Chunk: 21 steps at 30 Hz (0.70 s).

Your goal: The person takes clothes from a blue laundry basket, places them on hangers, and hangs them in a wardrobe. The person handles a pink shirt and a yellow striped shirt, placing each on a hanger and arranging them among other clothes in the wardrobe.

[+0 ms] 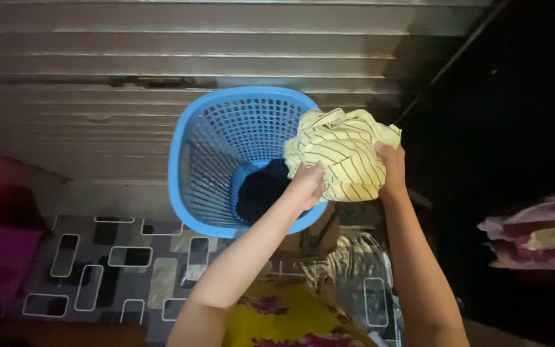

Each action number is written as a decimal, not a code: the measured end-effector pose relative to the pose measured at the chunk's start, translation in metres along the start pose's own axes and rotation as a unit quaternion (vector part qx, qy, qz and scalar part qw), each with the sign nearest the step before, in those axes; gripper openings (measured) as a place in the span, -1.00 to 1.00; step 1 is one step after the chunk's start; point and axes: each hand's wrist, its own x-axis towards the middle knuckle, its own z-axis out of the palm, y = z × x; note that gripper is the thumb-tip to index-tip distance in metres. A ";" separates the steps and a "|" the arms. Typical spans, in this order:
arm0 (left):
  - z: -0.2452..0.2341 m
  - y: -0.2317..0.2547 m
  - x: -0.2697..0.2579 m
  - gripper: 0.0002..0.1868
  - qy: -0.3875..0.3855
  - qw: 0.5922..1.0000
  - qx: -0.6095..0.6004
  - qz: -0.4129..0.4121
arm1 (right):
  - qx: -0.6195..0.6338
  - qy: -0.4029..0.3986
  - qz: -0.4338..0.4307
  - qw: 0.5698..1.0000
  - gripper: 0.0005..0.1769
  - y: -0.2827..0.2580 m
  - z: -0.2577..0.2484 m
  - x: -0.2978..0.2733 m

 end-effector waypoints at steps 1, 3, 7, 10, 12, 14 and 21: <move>0.004 -0.012 0.004 -0.53 0.023 0.996 0.080 -0.005 | -0.029 0.025 0.010 0.999 -0.39 0.002 -0.013 -0.003; 0.019 -0.037 0.011 -0.54 0.028 0.993 0.115 0.024 | -0.087 0.068 0.027 0.994 -0.44 0.007 -0.043 -0.005; 0.048 -0.085 0.020 -0.43 0.006 0.998 0.010 0.061 | 0.074 0.064 0.099 0.990 -0.38 0.029 -0.092 -0.010; 0.057 -0.117 0.026 -0.45 0.052 0.998 0.027 0.029 | 0.111 0.072 0.186 0.974 -0.26 0.044 -0.125 -0.016; 0.055 -0.139 0.030 -0.49 0.072 0.997 0.032 0.008 | 0.136 0.006 0.169 0.976 -0.19 0.053 -0.137 -0.025; 0.049 -0.160 0.035 -0.54 0.075 0.997 0.018 -0.013 | 0.176 -0.001 0.219 0.960 -0.18 0.061 -0.145 -0.035; 0.014 -0.217 0.040 -0.57 0.139 0.981 -0.119 -0.069 | 0.214 0.016 0.332 0.919 -0.13 0.107 -0.174 -0.065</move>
